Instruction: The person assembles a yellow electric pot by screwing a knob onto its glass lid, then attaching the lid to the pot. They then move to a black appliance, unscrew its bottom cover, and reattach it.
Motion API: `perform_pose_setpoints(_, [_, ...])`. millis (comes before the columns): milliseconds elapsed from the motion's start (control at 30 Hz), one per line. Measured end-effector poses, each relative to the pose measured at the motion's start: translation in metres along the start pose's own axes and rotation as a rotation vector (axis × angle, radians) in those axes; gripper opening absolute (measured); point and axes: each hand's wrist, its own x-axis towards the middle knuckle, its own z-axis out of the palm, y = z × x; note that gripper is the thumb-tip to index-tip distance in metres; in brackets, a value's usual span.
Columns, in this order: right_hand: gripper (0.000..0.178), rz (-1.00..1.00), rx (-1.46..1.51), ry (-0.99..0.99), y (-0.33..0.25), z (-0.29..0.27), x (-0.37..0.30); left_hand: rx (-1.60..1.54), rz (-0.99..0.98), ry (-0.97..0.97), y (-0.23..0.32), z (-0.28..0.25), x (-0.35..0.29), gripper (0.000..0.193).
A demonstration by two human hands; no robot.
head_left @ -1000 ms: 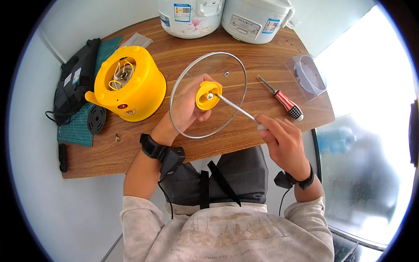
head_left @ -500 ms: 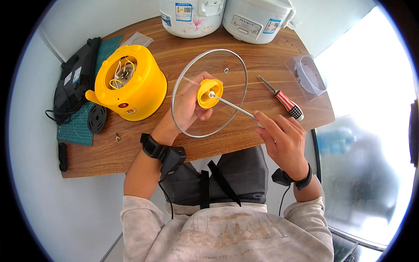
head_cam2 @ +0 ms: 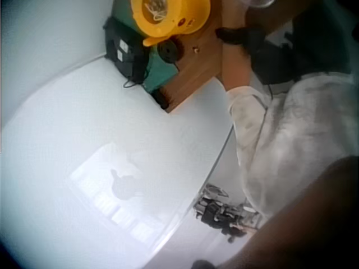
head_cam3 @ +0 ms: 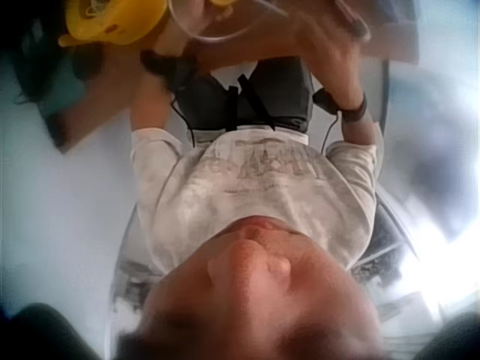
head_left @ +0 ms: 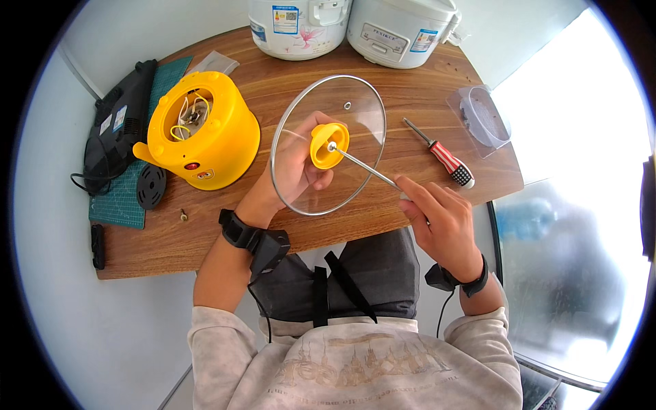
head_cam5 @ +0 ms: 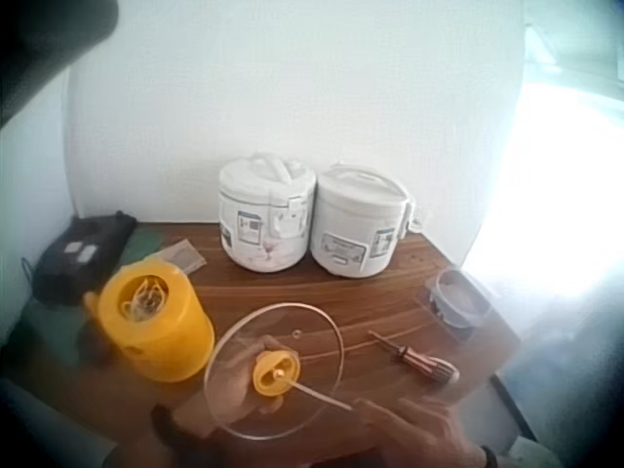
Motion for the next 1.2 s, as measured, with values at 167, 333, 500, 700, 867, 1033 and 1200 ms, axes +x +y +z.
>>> perform_pose_setpoints(167, [0.032,-0.003,-0.012,-0.004,0.001,-0.001,-0.001,-0.043,-0.010,-0.022,-0.003,-0.004,0.002,0.027])
perform_pose_setpoints(333, [0.033,-0.068,-0.219,-0.055,0.004,-0.015,0.003,-0.045,-0.130,-0.047,-0.002,-0.004,-0.001,0.028])
perform_pose_setpoints(500, [0.033,-0.076,-0.196,-0.081,0.009,-0.018,0.000,0.003,-0.186,-0.112,-0.008,-0.008,0.000,0.026])
perform_pose_setpoints(700, [0.029,0.104,0.166,-0.080,0.014,-0.001,-0.012,0.180,-0.118,0.046,-0.011,0.002,-0.003,0.025])
perform_pose_setpoints(867, [0.028,0.339,0.423,-0.131,0.006,0.005,-0.016,0.401,0.018,0.000,-0.005,0.003,-0.004,0.027])
perform_pose_setpoints(1033, [0.033,0.664,0.760,-0.338,0.004,-0.001,-0.010,0.550,0.088,-0.009,-0.004,-0.002,-0.003,0.031])
perform_pose_setpoints(1200, [0.036,0.666,0.988,-0.422,0.007,-0.001,-0.001,0.376,0.083,0.025,0.003,-0.001,-0.004,0.027])
